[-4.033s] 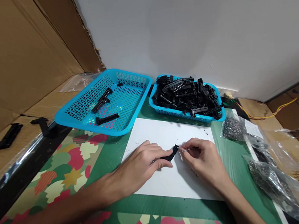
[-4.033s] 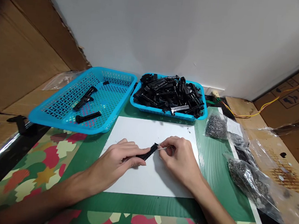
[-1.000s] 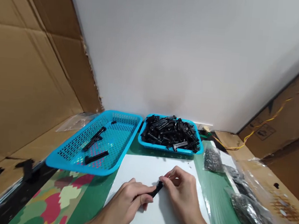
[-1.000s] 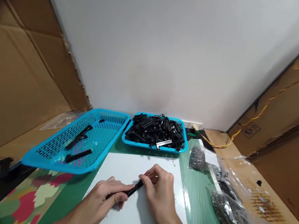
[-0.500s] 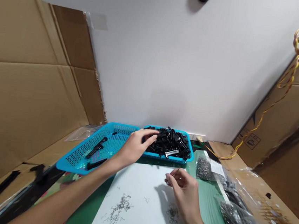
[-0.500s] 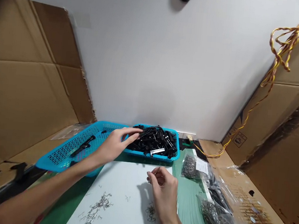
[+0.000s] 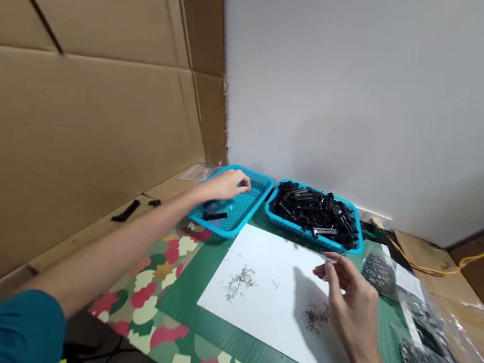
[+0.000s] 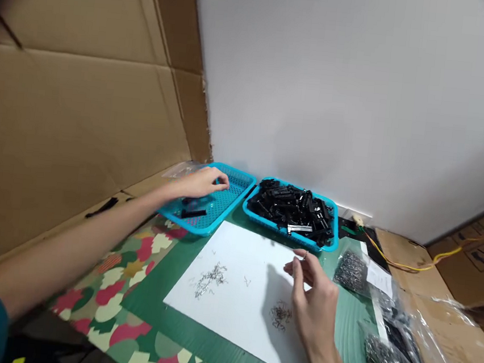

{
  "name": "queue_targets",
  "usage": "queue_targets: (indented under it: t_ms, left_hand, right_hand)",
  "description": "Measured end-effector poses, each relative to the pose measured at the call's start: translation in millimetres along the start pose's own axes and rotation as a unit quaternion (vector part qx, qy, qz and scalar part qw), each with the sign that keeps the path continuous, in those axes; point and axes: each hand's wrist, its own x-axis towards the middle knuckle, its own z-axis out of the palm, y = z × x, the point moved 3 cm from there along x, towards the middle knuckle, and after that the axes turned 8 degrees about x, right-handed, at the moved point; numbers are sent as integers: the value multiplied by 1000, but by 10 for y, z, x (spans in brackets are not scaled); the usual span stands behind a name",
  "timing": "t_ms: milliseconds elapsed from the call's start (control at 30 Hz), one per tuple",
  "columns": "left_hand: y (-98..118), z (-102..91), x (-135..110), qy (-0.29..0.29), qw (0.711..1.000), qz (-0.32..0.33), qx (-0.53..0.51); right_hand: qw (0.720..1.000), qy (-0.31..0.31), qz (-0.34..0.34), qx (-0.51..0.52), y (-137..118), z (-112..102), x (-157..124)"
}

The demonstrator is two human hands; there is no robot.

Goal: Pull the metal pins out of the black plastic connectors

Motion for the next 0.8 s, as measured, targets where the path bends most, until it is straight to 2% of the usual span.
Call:
queue_targets:
  t_ms: [100, 233, 367, 433, 500, 567, 633, 700, 733, 800]
  left_hand:
    - [-342, 95, -285, -85, 996, -16, 4]
    - [-415, 266, -502, -143, 989, -16, 13]
    - [-404, 321, -509, -133, 991, -4, 22]
    - [-397, 290, -480, -109, 994, 8, 20]
    - [-348, 219, -462, -60, 998, 17, -2]
    - [-219, 108, -484, 29, 996, 23, -78]
    - [2, -11, -570, 131, 970, 44, -198]
    - [301, -91, -710, 206, 944, 70, -249]
    - [469, -103, -787, 224, 936, 87, -258]
    - [798, -45, -922, 189, 933, 120, -283]
  right_hand:
    - [998, -9, 10, -54, 47, -113, 48]
    - [991, -75, 27, -106, 106, -130, 74]
    - [978, -177, 31, -104, 32, 90, 0]
    - [966, -241, 26, -91, -18, 257, -54]
    - [956, -278, 25, -89, -37, 388, -93]
    - [952, -293, 27, -82, -23, 460, -109]
    - [953, -294, 33, -68, 8, 483, -104]
    - [954, -291, 43, -56, 36, 482, -92]
    - [955, -289, 48, -54, 45, 479, -87]
    - [955, -285, 57, -60, 52, 479, -79]
